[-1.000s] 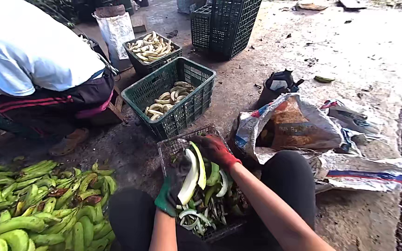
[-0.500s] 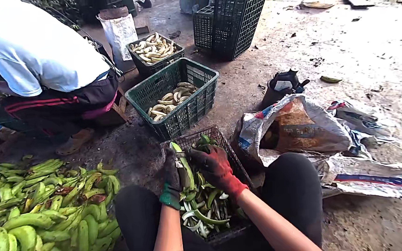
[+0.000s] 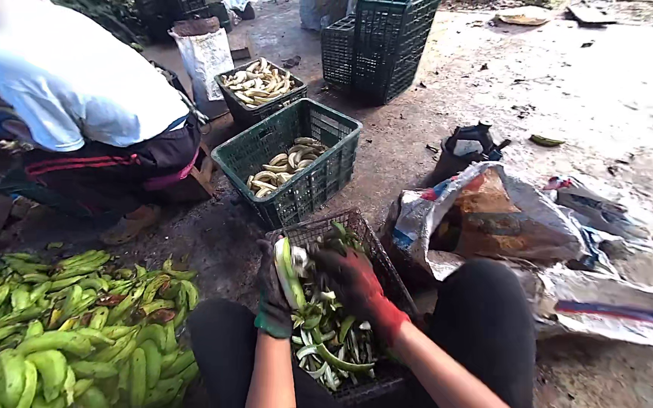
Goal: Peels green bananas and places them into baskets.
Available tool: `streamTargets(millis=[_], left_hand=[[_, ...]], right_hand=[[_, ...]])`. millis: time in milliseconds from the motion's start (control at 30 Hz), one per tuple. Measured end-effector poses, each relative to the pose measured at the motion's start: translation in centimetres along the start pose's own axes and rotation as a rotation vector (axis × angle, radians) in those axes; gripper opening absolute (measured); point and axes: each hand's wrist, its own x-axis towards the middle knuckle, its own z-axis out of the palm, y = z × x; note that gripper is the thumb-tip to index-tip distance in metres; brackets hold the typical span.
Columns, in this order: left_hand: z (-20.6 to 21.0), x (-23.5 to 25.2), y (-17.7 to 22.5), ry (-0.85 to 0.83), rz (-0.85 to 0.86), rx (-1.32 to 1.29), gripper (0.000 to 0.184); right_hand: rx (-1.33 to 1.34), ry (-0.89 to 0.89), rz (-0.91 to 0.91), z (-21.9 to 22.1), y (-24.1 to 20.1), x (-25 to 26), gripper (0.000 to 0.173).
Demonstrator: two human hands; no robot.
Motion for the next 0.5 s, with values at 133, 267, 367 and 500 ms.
streamTargets(millis=[133,267,367,500], left_hand=[[-0.1,0.4,0.6,0.071,-0.142,-0.049,0.041],[1.3,-2.0,0.5,0.028,-0.096,0.101,0.035],[2.0,-2.7,1.8,0.058,-0.074,0.127,0.035],[-0.4,-0.8,1.1,0.135,-0.103,0.056,0.037]], right_hand=[[-0.117,0.229,-0.196,2.3,-1.4,-2.7,0.033],[-0.038,-0.138,0.179,-0.3,-0.8,2.8,0.040],[0.103,-0.086,0.259,-0.3,1.5,3.9,0.042],[0.055,0.053,-0.116,0.6,0.8,-1.2,0.038]])
